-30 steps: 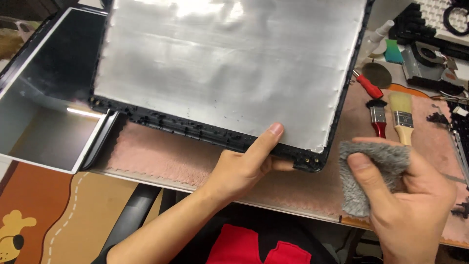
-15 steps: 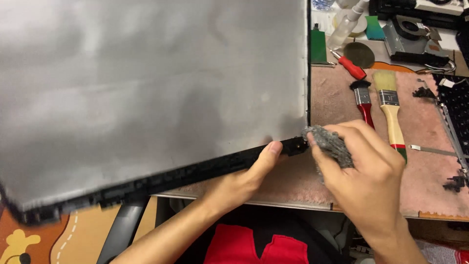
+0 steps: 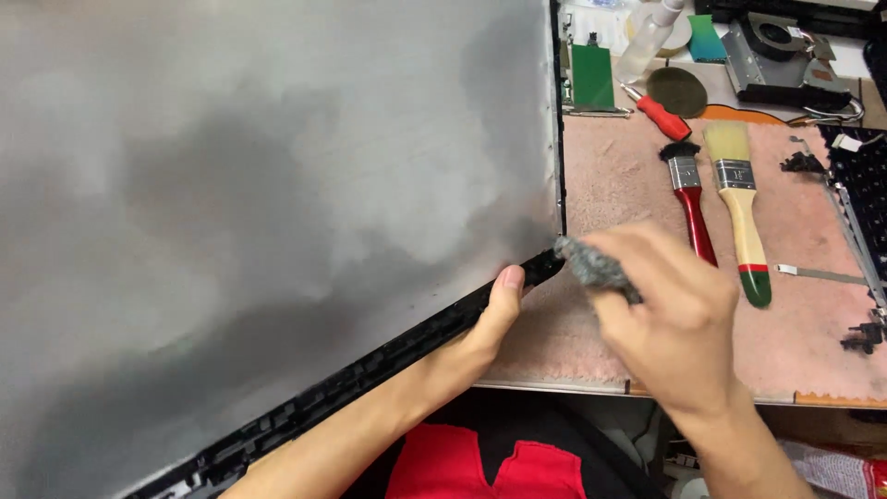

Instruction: Wiping down the inner surface of a laptop screen bezel with a cleaning pad on a repair bench.

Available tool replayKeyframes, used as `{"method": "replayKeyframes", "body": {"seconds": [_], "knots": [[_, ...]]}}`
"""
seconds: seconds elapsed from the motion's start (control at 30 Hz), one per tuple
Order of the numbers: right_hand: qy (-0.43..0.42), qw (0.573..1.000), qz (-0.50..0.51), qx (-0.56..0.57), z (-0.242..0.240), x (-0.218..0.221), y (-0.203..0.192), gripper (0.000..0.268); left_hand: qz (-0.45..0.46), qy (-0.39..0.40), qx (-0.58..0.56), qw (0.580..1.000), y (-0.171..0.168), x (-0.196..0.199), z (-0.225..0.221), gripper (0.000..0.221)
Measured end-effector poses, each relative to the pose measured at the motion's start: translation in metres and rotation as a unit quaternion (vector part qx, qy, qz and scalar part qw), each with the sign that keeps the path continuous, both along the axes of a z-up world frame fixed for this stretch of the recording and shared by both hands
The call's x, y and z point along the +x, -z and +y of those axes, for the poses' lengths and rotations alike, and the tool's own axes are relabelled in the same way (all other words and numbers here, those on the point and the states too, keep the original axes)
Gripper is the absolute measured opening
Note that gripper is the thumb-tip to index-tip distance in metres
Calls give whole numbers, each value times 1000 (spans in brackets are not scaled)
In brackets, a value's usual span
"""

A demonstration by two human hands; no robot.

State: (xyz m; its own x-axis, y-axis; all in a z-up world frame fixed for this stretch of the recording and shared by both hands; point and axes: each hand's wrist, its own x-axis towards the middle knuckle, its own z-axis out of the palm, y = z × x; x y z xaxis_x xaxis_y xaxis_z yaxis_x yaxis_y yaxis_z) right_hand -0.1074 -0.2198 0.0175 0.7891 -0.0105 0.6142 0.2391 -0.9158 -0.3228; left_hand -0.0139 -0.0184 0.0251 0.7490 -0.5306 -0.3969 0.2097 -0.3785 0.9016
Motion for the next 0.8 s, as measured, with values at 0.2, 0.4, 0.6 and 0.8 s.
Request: {"method": "replayKeyframes", "body": {"seconds": [0.2, 0.4, 0.6, 0.8], "knots": [[-56, 996, 55, -50, -4, -2, 14, 61, 90, -37, -67, 993, 2, 3, 0, 79], [-25, 999, 10, -32, 12, 3, 15, 45, -2, -75, -90, 993, 21, 4, -5, 65], [-61, 996, 3, -69, 3, 3, 21, 53, -13, -60, -107, 992, 20, 7, -5, 71], [-18, 996, 1, -86, -3, 7, 10, 56, 86, -35, -48, 994, 21, 7, -6, 67]]}}
